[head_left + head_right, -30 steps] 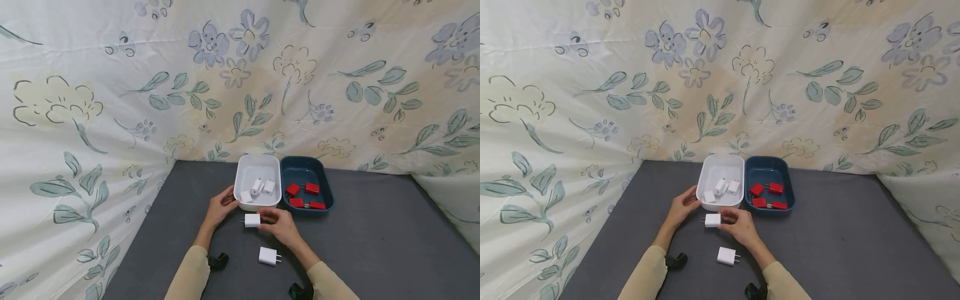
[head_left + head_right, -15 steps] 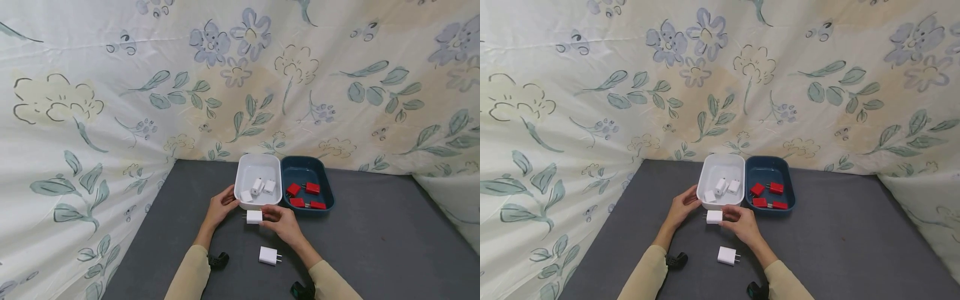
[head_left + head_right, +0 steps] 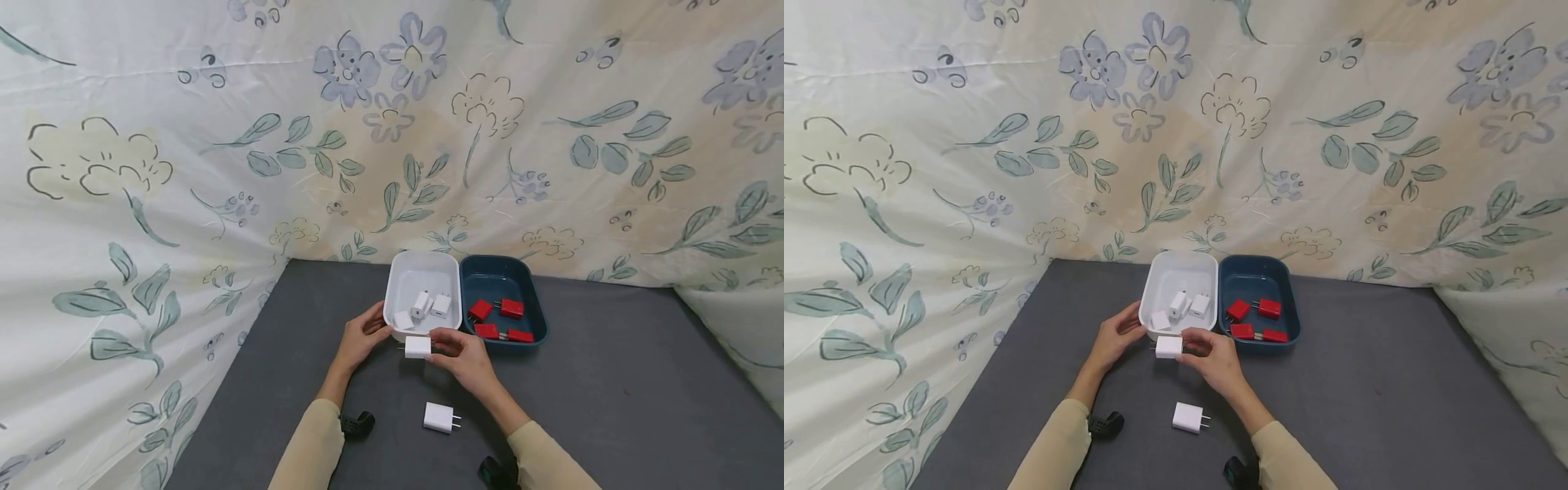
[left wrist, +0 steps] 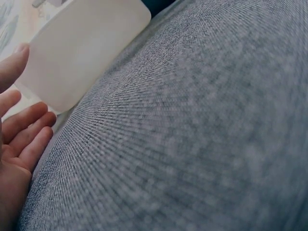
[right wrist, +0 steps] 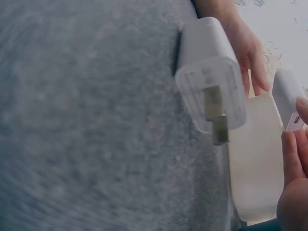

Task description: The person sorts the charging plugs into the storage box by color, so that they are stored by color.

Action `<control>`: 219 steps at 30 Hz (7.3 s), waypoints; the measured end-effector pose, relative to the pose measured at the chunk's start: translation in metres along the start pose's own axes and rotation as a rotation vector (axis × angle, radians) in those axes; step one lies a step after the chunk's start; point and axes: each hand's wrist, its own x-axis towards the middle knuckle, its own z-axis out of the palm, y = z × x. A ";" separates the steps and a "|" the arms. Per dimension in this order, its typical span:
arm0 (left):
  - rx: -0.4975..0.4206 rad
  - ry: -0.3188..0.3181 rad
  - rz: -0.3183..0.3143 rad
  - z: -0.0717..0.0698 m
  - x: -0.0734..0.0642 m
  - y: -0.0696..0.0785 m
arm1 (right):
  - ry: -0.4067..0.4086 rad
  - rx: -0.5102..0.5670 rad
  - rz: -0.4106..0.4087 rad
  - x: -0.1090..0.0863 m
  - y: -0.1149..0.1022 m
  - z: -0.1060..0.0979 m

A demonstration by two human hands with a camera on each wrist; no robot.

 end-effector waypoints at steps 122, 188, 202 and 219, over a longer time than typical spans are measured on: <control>0.002 0.026 -0.058 -0.001 -0.001 0.005 | 0.386 -0.034 0.108 0.109 -0.012 -0.031; 0.012 0.020 -0.085 0.002 -0.002 0.004 | 0.310 -0.103 0.119 0.082 0.011 -0.026; 0.025 0.015 -0.080 0.001 -0.004 0.002 | 0.286 -0.052 0.045 0.067 0.015 -0.019; 0.030 0.013 -0.057 0.002 -0.004 0.003 | 0.293 0.044 0.045 0.051 0.014 -0.021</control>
